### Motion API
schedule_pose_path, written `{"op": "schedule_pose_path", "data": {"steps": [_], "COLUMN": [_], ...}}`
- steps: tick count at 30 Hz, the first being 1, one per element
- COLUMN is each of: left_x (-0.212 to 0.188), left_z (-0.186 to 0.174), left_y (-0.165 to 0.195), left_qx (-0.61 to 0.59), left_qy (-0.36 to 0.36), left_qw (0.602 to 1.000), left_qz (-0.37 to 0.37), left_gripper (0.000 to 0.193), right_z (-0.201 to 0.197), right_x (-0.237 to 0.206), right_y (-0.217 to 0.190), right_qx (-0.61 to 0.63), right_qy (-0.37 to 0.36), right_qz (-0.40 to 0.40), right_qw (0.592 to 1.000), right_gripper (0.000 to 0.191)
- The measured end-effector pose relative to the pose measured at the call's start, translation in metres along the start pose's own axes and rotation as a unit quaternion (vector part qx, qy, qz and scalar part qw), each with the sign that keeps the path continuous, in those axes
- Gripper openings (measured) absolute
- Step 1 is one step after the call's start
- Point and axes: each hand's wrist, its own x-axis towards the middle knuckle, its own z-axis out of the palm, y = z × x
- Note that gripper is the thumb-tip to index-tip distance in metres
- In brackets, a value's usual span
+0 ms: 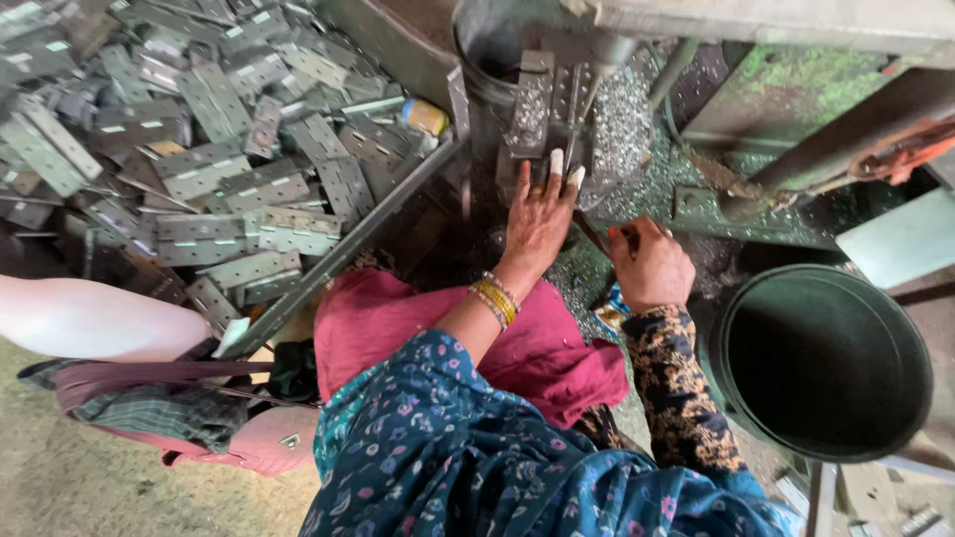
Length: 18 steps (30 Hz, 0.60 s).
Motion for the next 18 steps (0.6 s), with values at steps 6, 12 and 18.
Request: {"op": "schedule_pose_path", "data": {"steps": [6, 12, 18], "left_x": [0.017, 0.046, 0.045], "left_z": [0.005, 0.023, 0.032], "left_y": [0.002, -0.008, -0.01], "left_qx": [-0.049, 0.031, 0.021], "left_qy": [0.028, -0.041, -0.007], "left_qw": [0.997, 0.996, 0.997], "left_qz": [-0.06, -0.07, -0.074], "left_gripper": [0.056, 0.057, 0.045], "right_z": [0.004, 0.076, 0.149], "right_x": [0.01, 0.002, -0.025], "right_y": [0.012, 0.08, 0.134], "right_qx": [0.019, -0.004, 0.052], "right_qy": [-0.033, -0.119, -0.141], "right_qz": [0.0, 0.013, 0.038], "right_qw": [0.999, 0.993, 0.988], "right_gripper": [0.03, 0.04, 0.051]}}
